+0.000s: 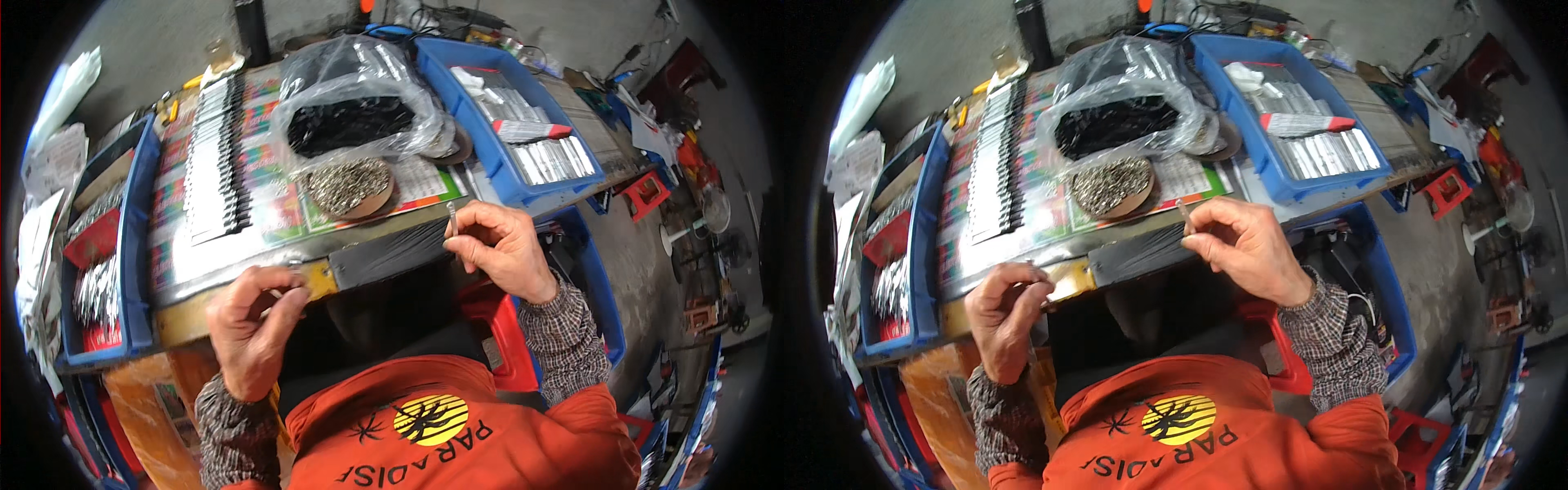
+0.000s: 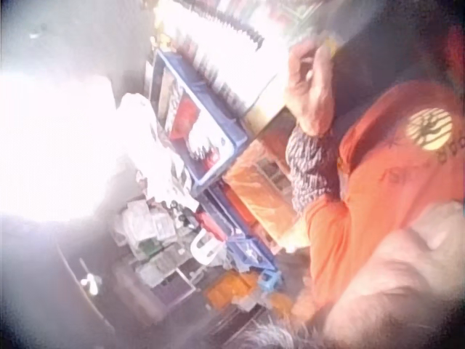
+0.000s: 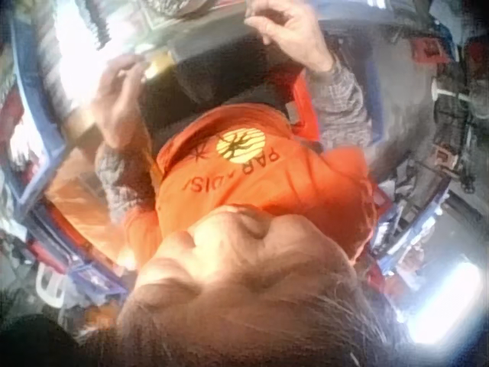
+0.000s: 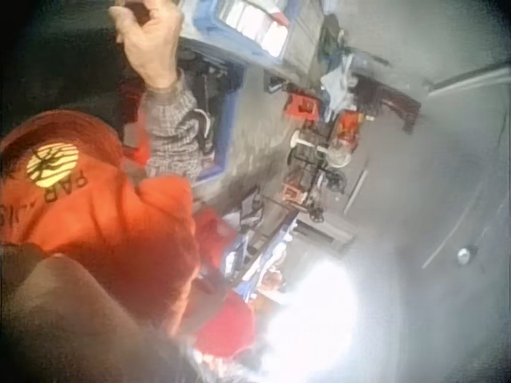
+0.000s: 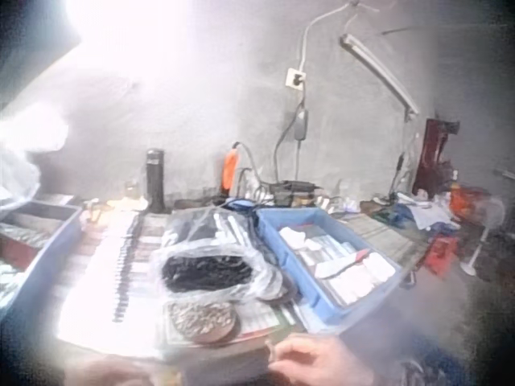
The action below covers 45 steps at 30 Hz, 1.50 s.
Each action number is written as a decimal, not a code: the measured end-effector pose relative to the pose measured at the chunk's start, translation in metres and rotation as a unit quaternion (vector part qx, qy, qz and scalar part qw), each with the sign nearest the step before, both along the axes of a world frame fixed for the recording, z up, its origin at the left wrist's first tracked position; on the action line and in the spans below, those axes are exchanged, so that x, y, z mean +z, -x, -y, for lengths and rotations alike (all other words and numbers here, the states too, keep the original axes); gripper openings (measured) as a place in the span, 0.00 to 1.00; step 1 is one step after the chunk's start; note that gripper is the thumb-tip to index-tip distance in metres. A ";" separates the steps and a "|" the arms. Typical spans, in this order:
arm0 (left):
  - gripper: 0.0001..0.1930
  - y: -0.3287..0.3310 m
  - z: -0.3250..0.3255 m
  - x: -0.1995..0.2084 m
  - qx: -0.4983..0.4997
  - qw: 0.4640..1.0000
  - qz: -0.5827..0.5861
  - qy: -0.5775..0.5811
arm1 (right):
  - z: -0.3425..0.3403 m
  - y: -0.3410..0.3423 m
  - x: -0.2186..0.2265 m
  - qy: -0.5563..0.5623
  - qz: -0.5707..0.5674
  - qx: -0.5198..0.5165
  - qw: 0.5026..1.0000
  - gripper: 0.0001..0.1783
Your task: The person assembles small plastic and metal components by hand at a workbench.
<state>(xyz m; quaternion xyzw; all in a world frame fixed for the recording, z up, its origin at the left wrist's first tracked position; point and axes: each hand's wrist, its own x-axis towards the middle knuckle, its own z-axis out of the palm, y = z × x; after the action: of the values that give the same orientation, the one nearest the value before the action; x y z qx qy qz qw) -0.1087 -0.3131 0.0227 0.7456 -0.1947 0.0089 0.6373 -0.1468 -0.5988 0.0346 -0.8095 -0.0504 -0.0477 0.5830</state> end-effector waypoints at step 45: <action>0.05 0.023 0.029 -0.056 -0.118 0.927 -0.223 0.276 | -0.089 0.015 -0.052 -0.084 -0.003 0.106 0.991 0.27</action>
<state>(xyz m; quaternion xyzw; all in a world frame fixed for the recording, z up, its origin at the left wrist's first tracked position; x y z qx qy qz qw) -0.1312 -0.3426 -0.0330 0.4943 -0.1242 -0.1793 0.8415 -0.1623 -0.5100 -0.0173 -0.7476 -0.1300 0.0126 0.6511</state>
